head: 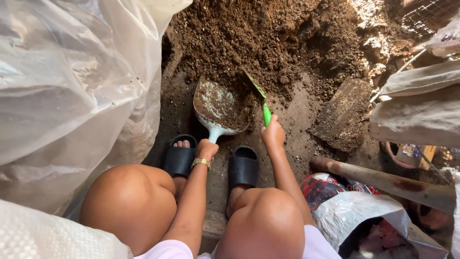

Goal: The person scoops soil from a large pile using a small green trowel and transfers it into a white dustpan held in the left hand. The person then pours the soil from the dustpan into a white sack and repeats the scooping process.

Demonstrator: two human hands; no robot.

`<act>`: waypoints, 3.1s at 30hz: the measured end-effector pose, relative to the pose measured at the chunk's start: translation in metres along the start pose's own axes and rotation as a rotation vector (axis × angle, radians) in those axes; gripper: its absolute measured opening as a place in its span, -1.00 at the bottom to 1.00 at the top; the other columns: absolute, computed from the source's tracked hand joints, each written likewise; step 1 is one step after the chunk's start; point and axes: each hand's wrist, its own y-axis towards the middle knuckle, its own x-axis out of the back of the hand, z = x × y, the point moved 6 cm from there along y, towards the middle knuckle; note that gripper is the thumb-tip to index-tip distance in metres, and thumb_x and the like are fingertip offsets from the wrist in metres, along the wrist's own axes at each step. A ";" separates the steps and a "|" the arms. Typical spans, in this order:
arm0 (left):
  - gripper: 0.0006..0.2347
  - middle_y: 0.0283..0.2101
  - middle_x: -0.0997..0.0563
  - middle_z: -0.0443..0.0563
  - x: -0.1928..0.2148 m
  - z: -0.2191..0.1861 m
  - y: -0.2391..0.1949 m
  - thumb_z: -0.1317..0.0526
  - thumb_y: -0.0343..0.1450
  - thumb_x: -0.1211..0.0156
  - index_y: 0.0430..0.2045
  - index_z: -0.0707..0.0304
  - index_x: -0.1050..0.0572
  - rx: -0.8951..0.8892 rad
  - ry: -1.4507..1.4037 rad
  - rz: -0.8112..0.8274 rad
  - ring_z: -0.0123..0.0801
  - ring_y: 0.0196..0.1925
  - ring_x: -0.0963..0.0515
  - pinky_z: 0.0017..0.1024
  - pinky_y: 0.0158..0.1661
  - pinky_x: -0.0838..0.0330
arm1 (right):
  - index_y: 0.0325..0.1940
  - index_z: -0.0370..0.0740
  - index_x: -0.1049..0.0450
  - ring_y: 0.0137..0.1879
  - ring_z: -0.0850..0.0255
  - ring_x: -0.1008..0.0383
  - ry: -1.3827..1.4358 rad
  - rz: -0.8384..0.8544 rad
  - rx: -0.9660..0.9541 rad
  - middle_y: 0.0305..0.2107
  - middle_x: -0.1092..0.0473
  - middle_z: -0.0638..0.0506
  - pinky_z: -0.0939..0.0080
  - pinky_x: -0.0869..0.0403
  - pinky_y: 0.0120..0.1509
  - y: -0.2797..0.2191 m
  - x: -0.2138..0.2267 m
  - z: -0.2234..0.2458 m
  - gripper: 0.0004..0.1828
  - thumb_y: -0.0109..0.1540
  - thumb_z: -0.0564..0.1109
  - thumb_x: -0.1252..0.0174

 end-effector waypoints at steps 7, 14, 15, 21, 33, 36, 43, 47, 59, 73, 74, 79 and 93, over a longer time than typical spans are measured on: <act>-0.55 -0.41 -0.66 0.11 0.003 -0.003 -0.004 0.29 0.23 -0.12 0.03 0.40 -0.58 -0.021 0.015 0.005 -0.26 -0.69 -0.62 -0.31 -0.51 -0.58 | 0.32 -0.29 -0.15 -0.05 -0.29 -0.60 0.023 0.102 0.002 -0.19 -0.52 -0.35 -0.30 -0.57 0.02 -0.010 -0.031 -0.002 -0.40 0.23 -0.13 -0.12; -0.57 -0.43 -0.66 0.15 0.003 -0.003 -0.003 0.29 0.24 -0.14 0.01 0.44 -0.59 -0.021 0.013 -0.001 -0.18 -0.67 -0.63 -0.27 -0.51 -0.57 | 0.11 -0.25 -0.31 -0.23 -0.22 -0.53 0.469 -0.026 -0.236 -0.25 -0.46 -0.38 -0.16 -0.49 -0.23 0.039 0.030 -0.073 -0.55 0.13 -0.18 -0.13; -0.58 -0.44 -0.66 0.16 0.003 -0.002 -0.005 0.29 0.24 -0.15 0.00 0.45 -0.59 -0.019 0.010 -0.007 -0.18 -0.68 -0.63 -0.26 -0.52 -0.57 | 0.06 -0.28 -0.31 -0.55 -0.06 -0.54 0.559 -0.093 -0.300 -0.39 -0.45 -0.29 0.00 -0.51 -0.57 0.063 0.022 -0.107 -0.58 0.12 -0.21 -0.13; -0.57 -0.42 -0.66 0.18 0.005 -0.003 -0.009 0.29 0.24 -0.15 0.01 0.44 -0.60 -0.014 0.022 -0.010 -0.19 -0.67 -0.63 -0.29 -0.55 -0.57 | 0.03 -0.57 -0.21 -0.67 -0.10 -0.48 1.060 -0.075 -0.558 -0.60 -0.36 -0.39 -0.02 -0.48 -0.76 0.141 -0.074 -0.137 -0.57 0.11 -0.30 -0.03; -0.58 -0.42 -0.67 0.16 -0.004 0.004 0.005 0.29 0.25 -0.12 0.00 0.42 -0.60 -0.012 0.016 -0.013 -0.18 -0.66 -0.64 -0.30 -0.53 -0.57 | 0.13 -0.51 -0.31 -0.56 -0.05 -0.53 0.672 0.065 -0.264 -0.39 -0.43 -0.39 -0.01 -0.50 -0.67 0.053 0.001 -0.030 -0.52 0.13 -0.28 -0.08; -0.57 -0.39 -0.68 0.17 -0.002 0.001 -0.001 0.29 0.25 -0.12 0.02 0.43 -0.59 0.002 0.015 -0.013 -0.19 -0.65 -0.65 -0.29 -0.50 -0.59 | 0.16 -0.48 -0.31 -0.17 -0.31 -0.58 0.539 -0.029 -0.196 -0.20 -0.44 -0.49 -0.26 -0.55 -0.28 0.055 0.044 -0.018 -0.48 0.14 -0.22 -0.13; -0.57 -0.40 -0.67 0.20 -0.004 0.003 0.003 0.30 0.25 -0.14 0.02 0.45 -0.59 -0.015 -0.005 -0.018 -0.17 -0.65 -0.65 -0.25 -0.50 -0.60 | 0.19 -0.46 -0.22 -0.06 -0.35 -0.57 0.244 -0.056 -0.149 -0.20 -0.46 -0.50 -0.32 -0.55 -0.07 0.024 0.013 -0.028 -0.55 0.23 -0.24 -0.04; -0.58 -0.40 -0.67 0.19 0.002 -0.001 -0.004 0.31 0.25 -0.11 0.01 0.44 -0.59 -0.012 -0.019 -0.019 -0.16 -0.65 -0.65 -0.28 -0.51 -0.58 | 0.11 -0.37 -0.23 -0.09 -0.36 -0.58 0.166 -0.025 -0.128 -0.24 -0.49 -0.49 -0.31 -0.54 -0.07 0.025 0.018 -0.034 -0.57 0.19 -0.19 -0.11; -0.56 -0.35 -0.67 0.21 0.001 -0.002 0.000 0.32 0.26 -0.13 0.06 0.47 -0.56 -0.015 0.005 -0.005 -0.21 -0.65 -0.64 -0.32 -0.52 -0.57 | 0.30 -0.35 -0.13 0.01 -0.30 -0.57 0.026 0.152 -0.100 -0.15 -0.48 -0.43 -0.32 -0.54 0.03 -0.003 0.003 -0.015 -0.43 0.23 -0.19 -0.08; -0.60 -0.40 -0.67 0.15 0.009 -0.014 -0.004 0.31 0.30 -0.05 0.02 0.43 -0.58 -0.080 0.038 -0.025 -0.18 -0.63 -0.66 -0.26 -0.43 -0.60 | 0.35 -0.43 -0.10 0.06 -0.35 -0.54 0.139 0.202 -0.042 -0.11 -0.46 -0.49 -0.39 -0.50 0.09 -0.005 0.011 0.011 -0.38 0.27 -0.14 -0.09; -0.60 -0.41 -0.68 0.13 0.014 -0.018 -0.003 0.30 0.30 -0.03 0.02 0.39 -0.58 -0.098 0.044 -0.039 -0.18 -0.63 -0.66 -0.24 -0.42 -0.61 | 0.28 -0.40 -0.16 0.06 -0.34 -0.54 0.095 0.195 -0.034 -0.09 -0.47 -0.47 -0.37 -0.50 0.11 -0.007 0.026 0.010 -0.44 0.26 -0.12 -0.11; -0.60 -0.19 -0.71 0.19 0.028 -0.064 -0.023 0.26 0.34 -0.03 0.07 0.30 -0.57 -0.122 0.065 -0.026 0.03 -0.23 -0.75 -0.03 -0.14 -0.61 | 0.19 -0.31 -0.22 0.09 -0.34 -0.53 0.130 0.155 -0.051 -0.09 -0.47 -0.45 -0.35 -0.50 0.12 -0.027 0.047 0.018 -0.53 0.24 -0.12 -0.10; -0.65 -0.08 -0.71 0.29 0.035 -0.087 0.008 0.28 0.35 -0.16 0.00 0.45 -0.59 -0.115 0.259 -0.053 0.12 0.03 -0.68 0.12 -0.03 -0.57 | 0.11 -0.60 -0.24 -0.70 -0.03 -0.46 0.784 -0.116 -0.531 -0.58 -0.39 -0.37 -0.06 -0.47 -0.74 0.094 0.018 -0.169 -0.51 0.16 -0.24 -0.10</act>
